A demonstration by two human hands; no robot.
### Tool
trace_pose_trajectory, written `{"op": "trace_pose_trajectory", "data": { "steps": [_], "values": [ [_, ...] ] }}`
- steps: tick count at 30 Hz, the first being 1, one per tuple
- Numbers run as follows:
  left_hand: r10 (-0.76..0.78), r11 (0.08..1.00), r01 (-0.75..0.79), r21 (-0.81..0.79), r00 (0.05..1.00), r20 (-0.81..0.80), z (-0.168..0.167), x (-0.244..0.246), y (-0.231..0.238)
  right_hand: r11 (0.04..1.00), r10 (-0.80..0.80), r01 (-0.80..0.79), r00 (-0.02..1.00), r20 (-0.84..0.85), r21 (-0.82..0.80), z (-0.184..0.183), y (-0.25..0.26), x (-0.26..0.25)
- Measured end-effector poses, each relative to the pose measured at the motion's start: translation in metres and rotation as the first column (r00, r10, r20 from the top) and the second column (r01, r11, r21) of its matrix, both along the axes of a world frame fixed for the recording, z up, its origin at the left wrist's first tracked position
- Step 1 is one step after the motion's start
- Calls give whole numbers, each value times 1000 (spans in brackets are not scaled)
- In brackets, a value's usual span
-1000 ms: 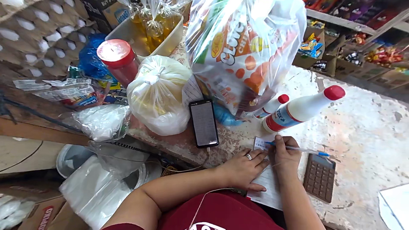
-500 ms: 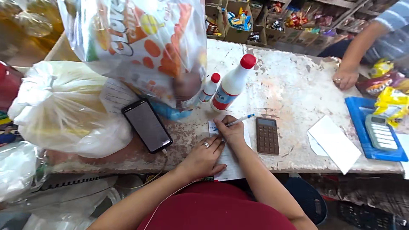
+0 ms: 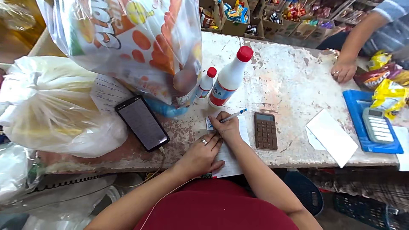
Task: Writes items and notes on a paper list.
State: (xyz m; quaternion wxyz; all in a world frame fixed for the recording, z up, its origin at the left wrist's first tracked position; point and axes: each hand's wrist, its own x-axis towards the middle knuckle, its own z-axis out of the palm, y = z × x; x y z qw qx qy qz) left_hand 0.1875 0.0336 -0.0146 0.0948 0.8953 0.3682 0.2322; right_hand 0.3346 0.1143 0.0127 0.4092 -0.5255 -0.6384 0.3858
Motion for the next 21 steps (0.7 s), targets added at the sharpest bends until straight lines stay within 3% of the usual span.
{"op": "trace_pose_trajectory", "data": {
  "steps": [7, 12, 21],
  "values": [
    [5, 1000, -5, 4, 1000, 1, 0, 0, 0, 1000, 16, -17, 999, 46, 18, -2, 1, 2],
    [10, 1000, -10, -18, 1000, 8, 1, 0, 0, 997, -71, 72, 997, 37, -6, 9, -6, 2],
    [8, 1000, -8, -8, 1000, 15, 0, 0, 0, 999, -19, 17, 999, 48, 36, 2, 0, 4]
  ]
}}
